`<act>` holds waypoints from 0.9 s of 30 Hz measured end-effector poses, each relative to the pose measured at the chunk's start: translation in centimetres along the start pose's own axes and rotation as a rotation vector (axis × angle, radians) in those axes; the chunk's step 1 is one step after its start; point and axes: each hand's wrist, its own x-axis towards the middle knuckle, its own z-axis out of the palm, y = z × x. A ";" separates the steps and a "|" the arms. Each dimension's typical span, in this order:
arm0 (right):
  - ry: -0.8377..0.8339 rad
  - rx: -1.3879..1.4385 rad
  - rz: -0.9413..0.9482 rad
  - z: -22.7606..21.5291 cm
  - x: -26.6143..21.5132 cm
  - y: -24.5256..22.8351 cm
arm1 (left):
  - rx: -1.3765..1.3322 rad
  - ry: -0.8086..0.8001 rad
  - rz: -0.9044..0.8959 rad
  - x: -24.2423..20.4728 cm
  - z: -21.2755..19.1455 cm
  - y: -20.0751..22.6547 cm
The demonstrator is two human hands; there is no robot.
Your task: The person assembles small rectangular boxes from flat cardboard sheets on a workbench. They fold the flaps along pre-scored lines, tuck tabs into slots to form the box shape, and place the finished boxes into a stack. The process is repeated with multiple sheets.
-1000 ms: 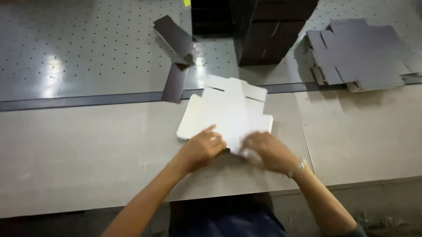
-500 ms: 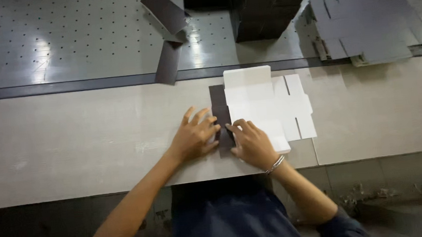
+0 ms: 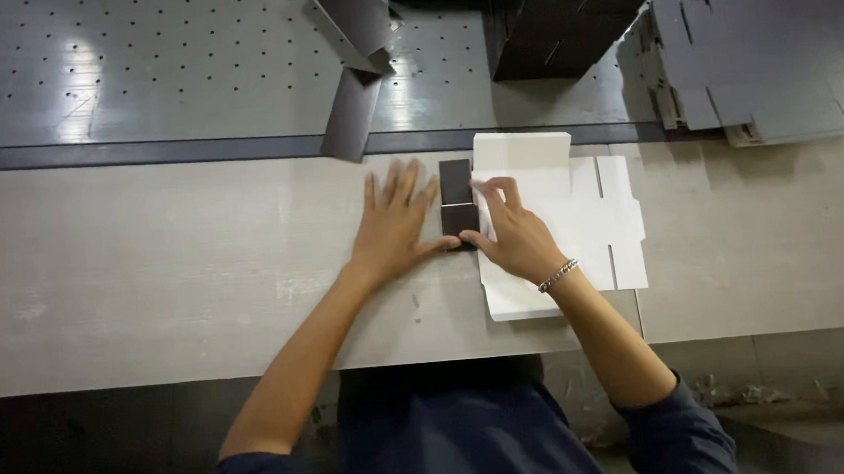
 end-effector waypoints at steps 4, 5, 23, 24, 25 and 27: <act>0.136 0.065 -0.147 2.0 -0.7 1.4 | -0.020 0.059 0.158 0.4 3.0 -1.5; 0.183 0.133 -0.283 2.7 -1.1 1.9 | -0.330 0.045 0.147 0.4 3.3 -1.9; 0.481 -0.241 -0.652 -2.0 -7.9 -1.4 | -1.583 0.651 -0.424 -7.8 5.7 6.9; 0.557 -0.380 -0.618 -1.2 -7.5 -1.1 | -1.585 0.629 -0.439 -8.0 6.5 7.8; 0.560 -0.382 -0.617 -0.6 -7.3 -0.6 | -1.585 0.628 -0.435 -8.2 7.2 8.4; 0.710 -0.295 -0.602 0.8 -7.0 0.3 | -1.541 0.496 -0.443 -8.9 8.8 9.5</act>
